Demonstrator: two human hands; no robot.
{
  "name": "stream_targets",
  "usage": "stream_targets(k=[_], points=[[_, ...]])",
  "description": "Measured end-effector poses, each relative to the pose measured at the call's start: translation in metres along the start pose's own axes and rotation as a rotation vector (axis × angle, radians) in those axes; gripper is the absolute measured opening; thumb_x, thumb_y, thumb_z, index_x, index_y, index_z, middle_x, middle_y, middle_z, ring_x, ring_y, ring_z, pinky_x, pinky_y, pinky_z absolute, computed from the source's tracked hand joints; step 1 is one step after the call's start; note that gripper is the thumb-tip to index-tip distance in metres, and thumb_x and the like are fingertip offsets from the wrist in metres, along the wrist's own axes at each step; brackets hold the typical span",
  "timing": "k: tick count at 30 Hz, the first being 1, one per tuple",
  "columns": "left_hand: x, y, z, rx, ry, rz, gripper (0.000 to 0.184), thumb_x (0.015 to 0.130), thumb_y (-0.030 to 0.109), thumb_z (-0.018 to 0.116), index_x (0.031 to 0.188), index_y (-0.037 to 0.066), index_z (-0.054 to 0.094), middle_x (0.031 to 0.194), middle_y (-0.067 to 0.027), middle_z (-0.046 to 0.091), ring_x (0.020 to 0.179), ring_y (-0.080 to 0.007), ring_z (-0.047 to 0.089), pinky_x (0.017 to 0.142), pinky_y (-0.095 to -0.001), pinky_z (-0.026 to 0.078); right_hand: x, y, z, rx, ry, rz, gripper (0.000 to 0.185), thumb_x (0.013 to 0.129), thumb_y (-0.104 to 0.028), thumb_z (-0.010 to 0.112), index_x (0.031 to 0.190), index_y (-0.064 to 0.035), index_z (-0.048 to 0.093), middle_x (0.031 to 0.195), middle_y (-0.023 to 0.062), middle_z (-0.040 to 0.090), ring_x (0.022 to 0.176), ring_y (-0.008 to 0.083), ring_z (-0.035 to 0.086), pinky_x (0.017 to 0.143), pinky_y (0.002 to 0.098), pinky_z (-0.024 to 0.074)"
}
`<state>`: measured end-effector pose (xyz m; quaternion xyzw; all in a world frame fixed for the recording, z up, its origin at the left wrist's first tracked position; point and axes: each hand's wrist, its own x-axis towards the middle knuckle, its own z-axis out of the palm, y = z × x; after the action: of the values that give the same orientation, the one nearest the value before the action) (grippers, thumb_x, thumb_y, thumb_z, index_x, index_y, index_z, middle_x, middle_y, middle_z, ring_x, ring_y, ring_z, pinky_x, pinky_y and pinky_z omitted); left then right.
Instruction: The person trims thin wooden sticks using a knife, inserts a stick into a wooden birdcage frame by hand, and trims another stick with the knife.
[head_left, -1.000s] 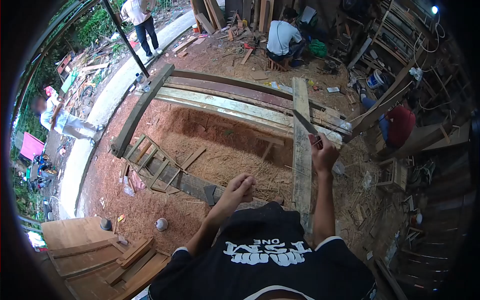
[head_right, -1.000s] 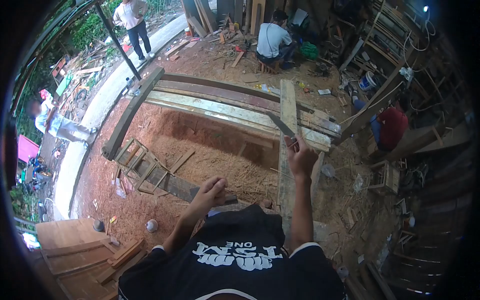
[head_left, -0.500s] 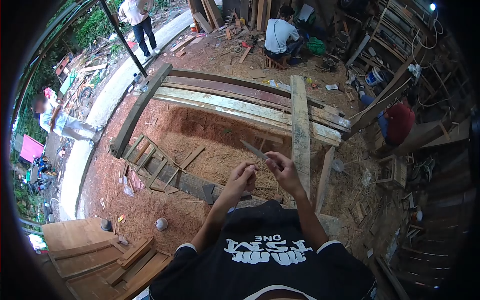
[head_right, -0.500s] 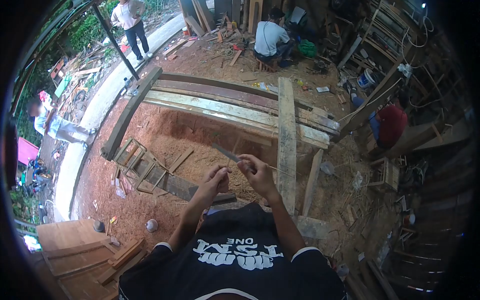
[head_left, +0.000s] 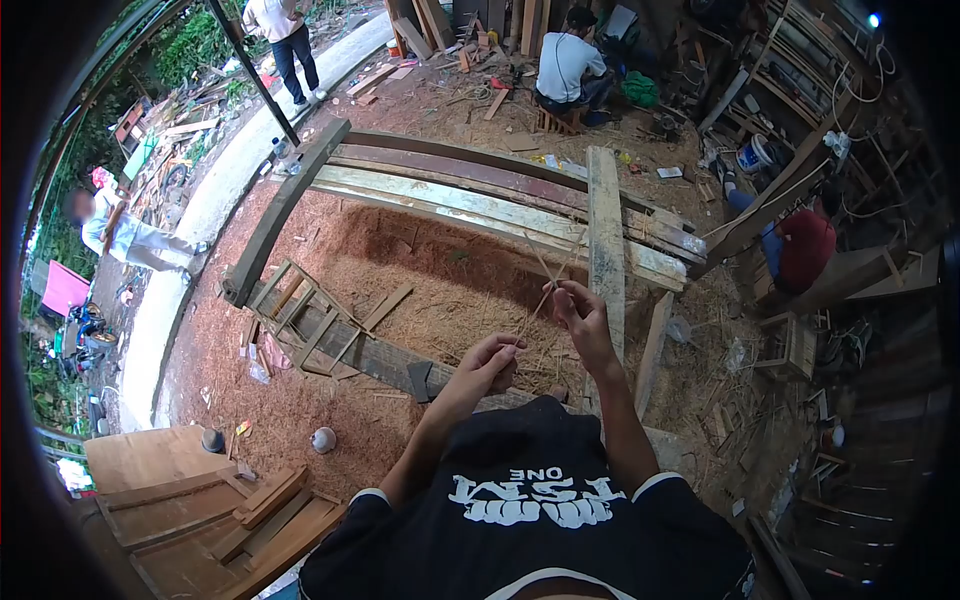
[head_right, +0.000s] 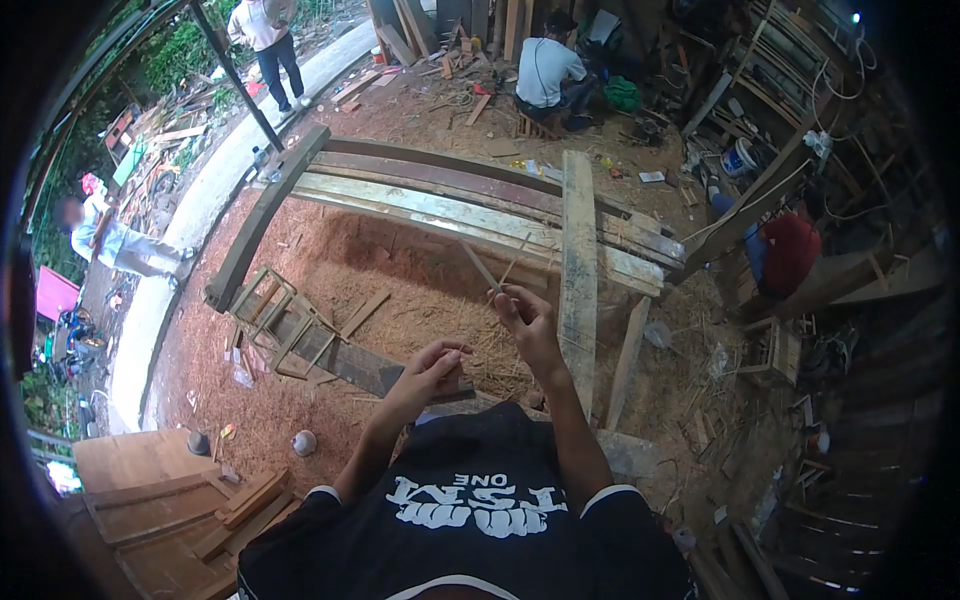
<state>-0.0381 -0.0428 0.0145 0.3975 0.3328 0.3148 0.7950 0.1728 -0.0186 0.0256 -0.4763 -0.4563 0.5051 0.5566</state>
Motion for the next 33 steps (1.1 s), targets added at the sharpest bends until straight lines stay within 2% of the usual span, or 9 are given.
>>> stream_targets(k=[5, 8, 11, 12, 16, 22, 28, 31, 33], points=[[0.001, 0.010, 0.007, -0.016, 0.061, 0.023, 0.041, 0.103, 0.018, 0.050, 0.141, 0.005, 0.045, 0.074, 0.0055, 0.041, 0.058, -0.0019, 0.033, 0.050, -0.0191, 0.028, -0.004, 0.005, 0.003, -0.036, -0.042, 0.020, 0.033, 0.098, -0.031, 0.063, 0.110, -0.0008, 0.068, 0.077, -0.0054, 0.056, 0.070, 0.0040, 0.048, 0.062, 0.0222, 0.0404], [0.000, 0.013, 0.006, -0.141, 0.063, -0.014, 0.045, 0.101, 0.018, 0.053, 0.144, 0.007, 0.044, 0.075, 0.0070, 0.041, 0.060, -0.0020, 0.034, 0.052, -0.0179, 0.030, -0.012, 0.020, 0.013, -0.183, -0.076, -0.074, 0.036, 0.098, -0.036, 0.062, 0.110, -0.0023, 0.067, 0.067, -0.0063, 0.049, 0.059, 0.0037, 0.038, 0.051, 0.0244, 0.0310], [0.003, 0.008, -0.001, -0.284, 0.054, -0.012, 0.047, 0.101, 0.017, 0.054, 0.146, 0.008, 0.043, 0.074, 0.0075, 0.041, 0.057, -0.0016, 0.033, 0.050, -0.0176, 0.029, -0.024, 0.002, 0.022, -0.502, -0.098, -0.110, 0.041, 0.092, -0.039, 0.068, 0.106, -0.0002, 0.070, 0.065, 0.0019, 0.061, 0.057, 0.0075, 0.053, 0.053, 0.0273, 0.0413], [0.001, 0.008, -0.001, -0.329, 0.032, -0.007, 0.047, 0.100, 0.017, 0.054, 0.146, 0.008, 0.043, 0.073, 0.0076, 0.041, 0.056, -0.0014, 0.033, 0.049, -0.0177, 0.029, -0.027, -0.004, 0.025, -0.600, -0.107, -0.150, 0.041, 0.088, -0.041, 0.071, 0.101, -0.0023, 0.072, 0.063, 0.0076, 0.062, 0.052, 0.0145, 0.058, 0.052, 0.0302, 0.0440], [-0.003, 0.012, -0.007, -0.401, -0.020, -0.097, 0.047, 0.101, 0.016, 0.051, 0.147, 0.010, 0.040, 0.070, 0.0073, 0.039, 0.050, -0.0017, 0.029, 0.043, -0.0184, 0.024, -0.030, -0.003, 0.023, -0.753, -0.138, -0.487, 0.038, 0.082, -0.042, 0.075, 0.092, -0.0055, 0.075, 0.069, 0.0117, 0.066, 0.059, 0.0262, 0.066, 0.054, 0.0345, 0.0474], [-0.016, 0.029, 0.004, -0.368, 0.077, -0.263, 0.047, 0.101, 0.014, 0.049, 0.148, 0.015, 0.041, 0.076, 0.0049, 0.043, 0.050, -0.0011, 0.029, 0.043, -0.0171, 0.025, -0.023, -0.007, 0.011, -0.809, -0.144, -0.778, 0.043, 0.072, -0.046, 0.082, 0.081, -0.0052, 0.073, 0.071, 0.0062, 0.070, 0.061, 0.0188, 0.067, 0.056, 0.0312, 0.0414], [-0.020, 0.032, -0.001, -0.385, -0.038, -0.182, 0.046, 0.103, 0.015, 0.049, 0.148, 0.013, 0.040, 0.076, 0.0044, 0.042, 0.051, -0.0012, 0.029, 0.042, -0.0164, 0.025, -0.020, -0.015, 0.002, -0.880, -0.127, -0.757, 0.044, 0.076, -0.048, 0.080, 0.079, -0.0055, 0.073, 0.066, 0.0045, 0.067, 0.058, 0.0177, 0.064, 0.054, 0.0320, 0.0405], [-0.027, 0.034, -0.007, -0.314, -0.065, -0.209, 0.047, 0.104, 0.016, 0.049, 0.149, 0.012, 0.038, 0.076, 0.0046, 0.041, 0.051, -0.0010, 0.029, 0.042, -0.0166, 0.024, -0.005, -0.006, -0.030, -0.833, 0.162, -0.617, 0.044, 0.080, -0.049, 0.077, 0.081, -0.0048, 0.074, 0.064, 0.0054, 0.066, 0.057, 0.0166, 0.063, 0.053, 0.0331, 0.0428], [-0.032, 0.022, -0.008, -0.389, -0.058, -0.237, 0.049, 0.104, 0.017, 0.049, 0.151, 0.014, 0.036, 0.075, 0.0047, 0.040, 0.051, -0.0011, 0.028, 0.041, -0.0169, 0.024, 0.000, -0.015, -0.054, -0.966, 0.217, -0.612, 0.041, 0.080, -0.045, 0.078, 0.084, -0.0049, 0.074, 0.062, 0.0064, 0.065, 0.055, 0.0198, 0.063, 0.053, 0.0338, 0.0452]])
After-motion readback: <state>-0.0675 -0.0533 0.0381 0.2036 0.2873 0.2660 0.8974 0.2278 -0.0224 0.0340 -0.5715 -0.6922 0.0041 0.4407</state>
